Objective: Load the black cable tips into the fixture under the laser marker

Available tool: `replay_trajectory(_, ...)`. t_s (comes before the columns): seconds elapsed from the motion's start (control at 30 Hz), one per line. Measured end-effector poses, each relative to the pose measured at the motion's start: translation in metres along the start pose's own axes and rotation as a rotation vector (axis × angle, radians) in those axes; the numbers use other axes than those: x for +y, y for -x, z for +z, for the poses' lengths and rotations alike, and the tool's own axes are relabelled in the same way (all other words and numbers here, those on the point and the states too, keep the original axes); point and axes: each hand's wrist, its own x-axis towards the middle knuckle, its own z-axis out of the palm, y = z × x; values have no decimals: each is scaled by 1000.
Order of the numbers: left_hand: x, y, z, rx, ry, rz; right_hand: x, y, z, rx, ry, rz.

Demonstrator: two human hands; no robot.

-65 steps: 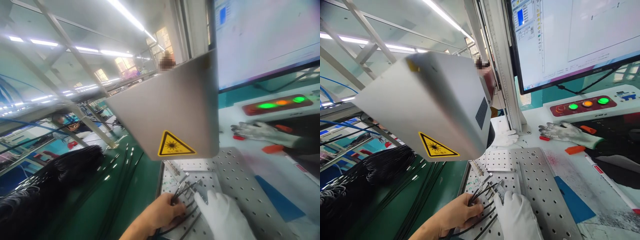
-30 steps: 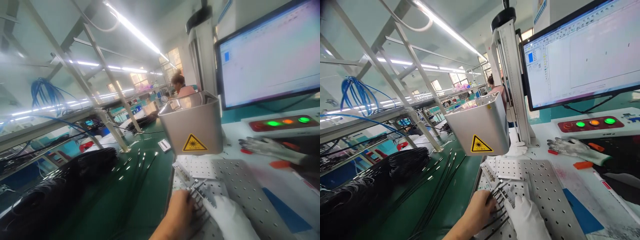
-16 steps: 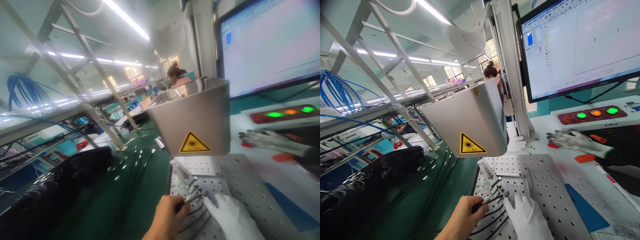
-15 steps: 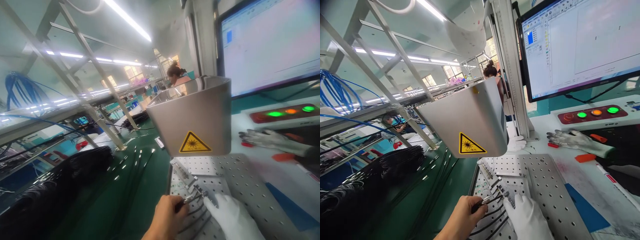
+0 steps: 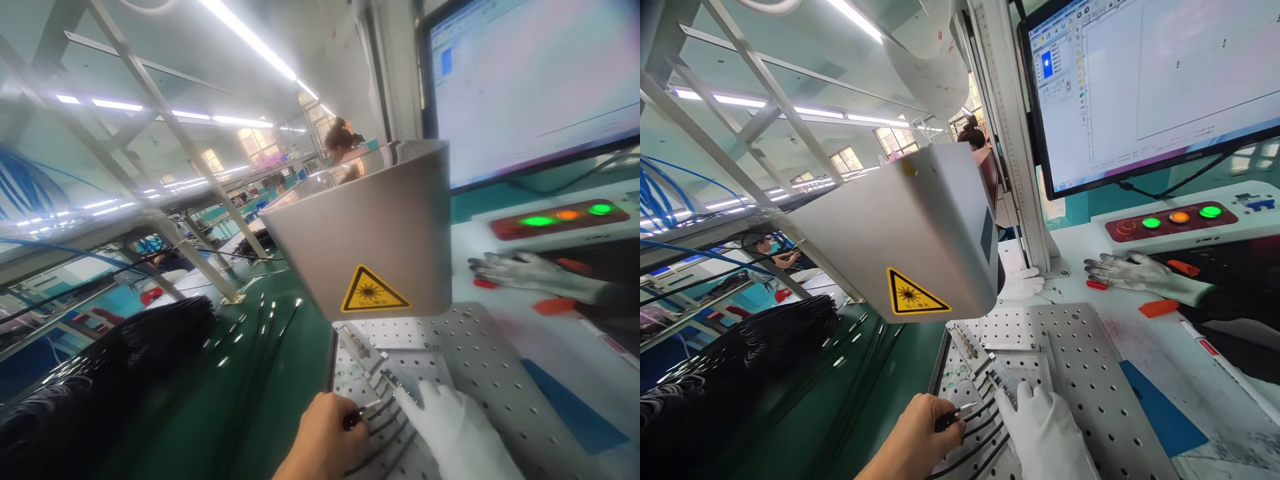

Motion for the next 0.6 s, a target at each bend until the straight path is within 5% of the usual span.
replay_trajectory(0.2, -4, -5, 0, -32, 115, 78, -13, -8, 2, -115, 39, 60)
replay_trajectory(0.4, 1, -16, 1, -129, 99, 98, -16, -4, 21, -10, 38, 101)
replay_trajectory(0.6, 10, -31, 3, -262, 96, 91, -12, -3, 7, 95, -6, 52)
